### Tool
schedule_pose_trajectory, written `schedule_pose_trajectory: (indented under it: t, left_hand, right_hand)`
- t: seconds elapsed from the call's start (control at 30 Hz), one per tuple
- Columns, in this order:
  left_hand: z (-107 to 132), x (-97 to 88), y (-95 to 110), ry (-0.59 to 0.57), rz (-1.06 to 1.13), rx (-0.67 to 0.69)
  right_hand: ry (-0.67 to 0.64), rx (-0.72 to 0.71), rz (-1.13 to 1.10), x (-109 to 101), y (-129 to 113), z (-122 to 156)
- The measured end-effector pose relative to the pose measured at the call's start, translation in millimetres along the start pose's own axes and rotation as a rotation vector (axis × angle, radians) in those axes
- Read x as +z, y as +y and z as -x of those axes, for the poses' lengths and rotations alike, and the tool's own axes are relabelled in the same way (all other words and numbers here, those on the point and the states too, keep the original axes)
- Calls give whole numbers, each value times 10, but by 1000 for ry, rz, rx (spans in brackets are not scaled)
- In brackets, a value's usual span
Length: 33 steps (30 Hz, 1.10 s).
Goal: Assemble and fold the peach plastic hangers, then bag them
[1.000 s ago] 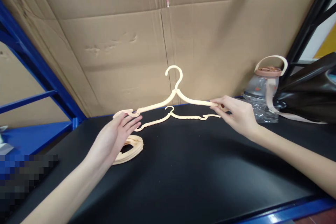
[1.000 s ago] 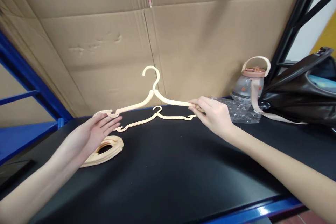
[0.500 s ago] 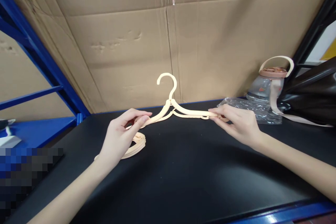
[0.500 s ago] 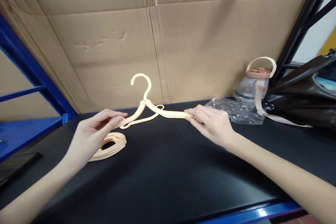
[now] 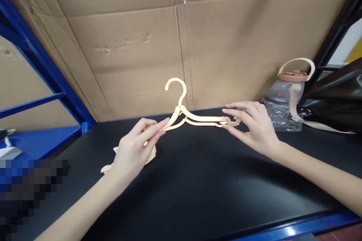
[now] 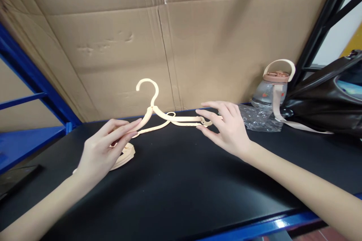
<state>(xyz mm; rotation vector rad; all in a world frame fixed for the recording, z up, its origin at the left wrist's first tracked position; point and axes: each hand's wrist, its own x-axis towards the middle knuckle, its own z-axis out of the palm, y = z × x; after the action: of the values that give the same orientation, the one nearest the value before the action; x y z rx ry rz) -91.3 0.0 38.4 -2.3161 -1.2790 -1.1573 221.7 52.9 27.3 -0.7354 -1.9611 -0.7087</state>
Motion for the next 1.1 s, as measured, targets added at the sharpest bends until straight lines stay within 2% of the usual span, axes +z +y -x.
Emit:
schedule_pose_trajectory:
  t: [0.1, 0.17, 0.23, 0.33, 0.43, 0.5, 0.57, 0.67, 0.93, 1.1]
  left_hand:
    - [1, 8, -1, 27, -41, -32]
    - [-1, 3, 0, 37, -33, -65]
    - [-3, -7, 13, 34, -12, -100]
    - [1, -14, 47, 20, -31, -141]
    - [11, 6, 71, -17, -69, -163]
    - [21, 33, 78, -38, -73, -135]
    - [29, 59, 86, -51, -74, -79]
    - [39, 73, 111, -90, -127, 5]
    - [54, 52, 138, -216, -294, 238]
    - [69, 65, 123, -260, -313, 266]
  right_hand:
    - [55, -69, -16, -46, -20, -7]
    - [-26, -96, -124, -62, -55, 1]
    - [-184, -23, -226, -54, -96, 5]
    - [-442, 296, -448, -2, -132, 3]
    - [-649, 756, -966, 69, -135, 10]
    - [-687, 986, -1278, 107, -134, 28]
    - [-641, 1102, -1422, 135, -135, 48]
    - [-513, 1171, -1466, 159, -126, 60]
    - [-293, 1210, -1354, 164, -78, 37]
    - [-175, 1259, -1303, 161, -46, 39]
